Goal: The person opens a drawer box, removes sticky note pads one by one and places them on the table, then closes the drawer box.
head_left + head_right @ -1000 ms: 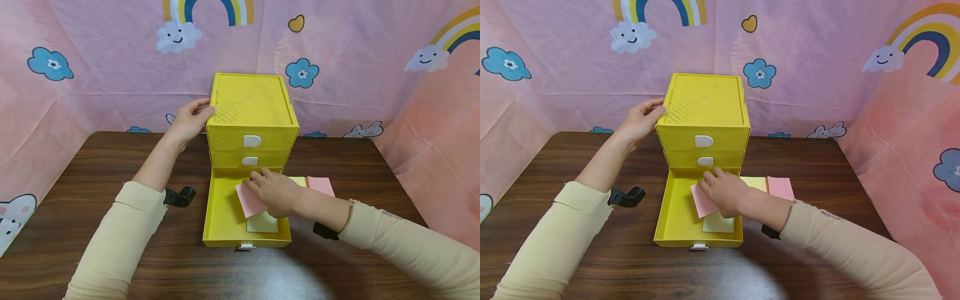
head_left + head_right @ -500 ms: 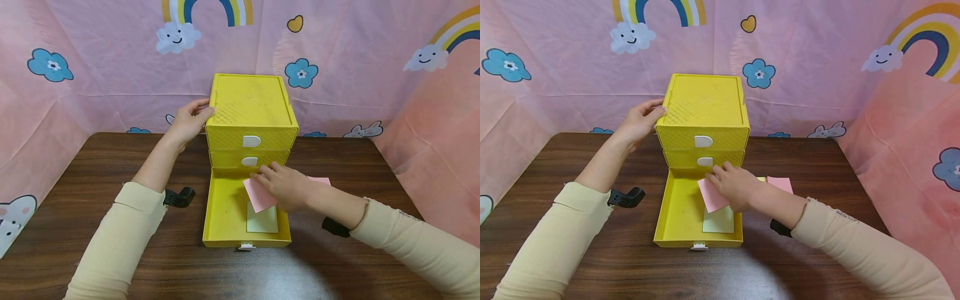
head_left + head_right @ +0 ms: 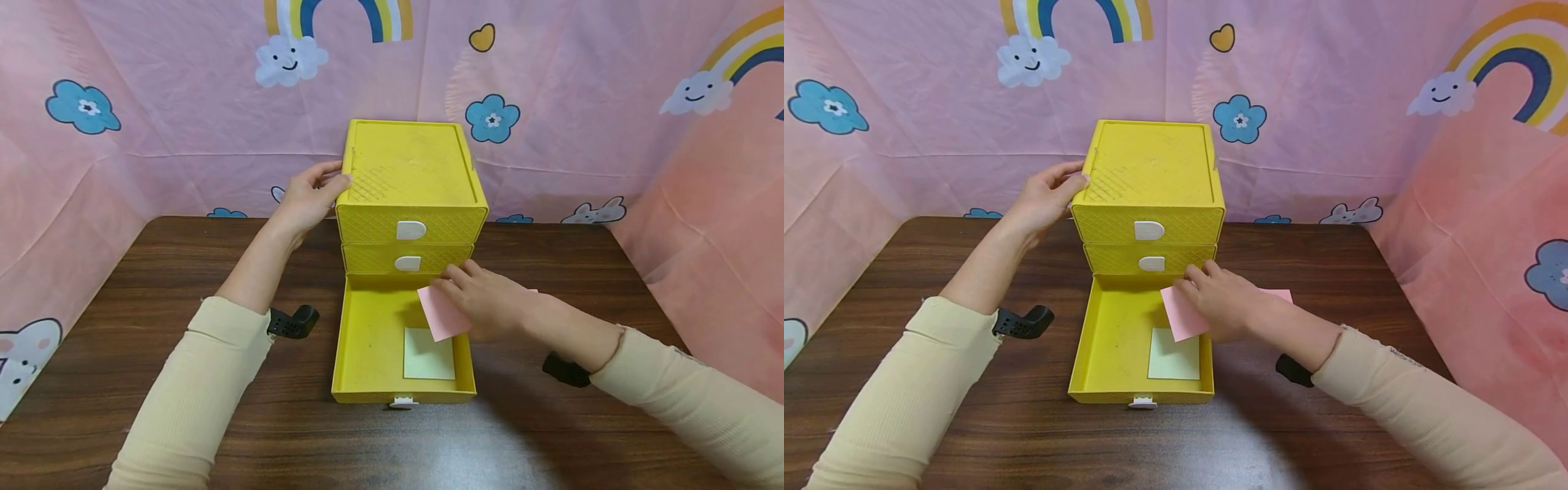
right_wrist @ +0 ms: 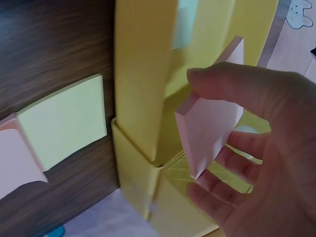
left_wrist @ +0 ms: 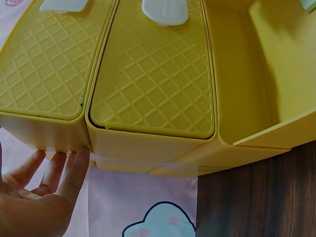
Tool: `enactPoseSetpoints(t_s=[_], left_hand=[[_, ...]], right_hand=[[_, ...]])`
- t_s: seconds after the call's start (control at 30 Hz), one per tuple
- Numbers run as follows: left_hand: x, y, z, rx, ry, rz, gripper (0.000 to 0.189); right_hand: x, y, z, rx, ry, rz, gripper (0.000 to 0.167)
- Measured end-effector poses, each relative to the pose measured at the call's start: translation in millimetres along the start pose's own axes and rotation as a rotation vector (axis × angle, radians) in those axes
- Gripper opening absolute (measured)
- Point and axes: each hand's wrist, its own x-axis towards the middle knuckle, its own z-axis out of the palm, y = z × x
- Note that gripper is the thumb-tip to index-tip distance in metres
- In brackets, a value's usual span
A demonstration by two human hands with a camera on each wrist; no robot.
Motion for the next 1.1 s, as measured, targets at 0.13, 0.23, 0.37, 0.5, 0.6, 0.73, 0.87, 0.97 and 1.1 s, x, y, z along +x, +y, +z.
enactPoseSetpoints(t_s=[0.13,0.23,0.37,0.5,0.6,0.73,0.87,0.97,1.1], left_hand=[[0.4,0.1,0.2,0.001,0.007,-0.002,0.050],[0.5,0.5,0.2,0.006,0.008,-0.004,0.050],[0.6,0.4,0.1,0.006,0.006,-0.004,0.050],[1.0,-0.1,-0.1,0.005,0.004,-0.002,0.051],[1.1,-0.6,-0.1,0.004,0.004,0.001,0.051],[1.2,-0.9,-0.1,0.006,0.005,0.003,0.051],[0.9,-0.8,-0.3,0.012,-0.001,0.000,0.051],[0.7,-0.5,-0.4,0.013,-0.001,-0.001,0.051],[0.7,-0.3,-0.4,0.017,0.006,-0.003,0.050]], right_hand=[[-6.5,8,6,0.016,0.024,0.008,0.077],[-10.8,15,9,0.037,0.045,0.017,0.077],[-16.7,23,11,0.060,0.060,0.032,0.078],[-22.8,27,12,0.086,0.068,0.051,0.079],[-27.2,30,14,0.114,0.075,0.066,0.081],[-33.8,33,18,0.148,0.068,0.096,0.081],[-40.5,38,24,0.169,0.067,0.114,0.078],[-44.5,42,28,0.174,0.075,0.122,0.079],[-48.6,46,31,0.186,0.059,0.145,0.081]])
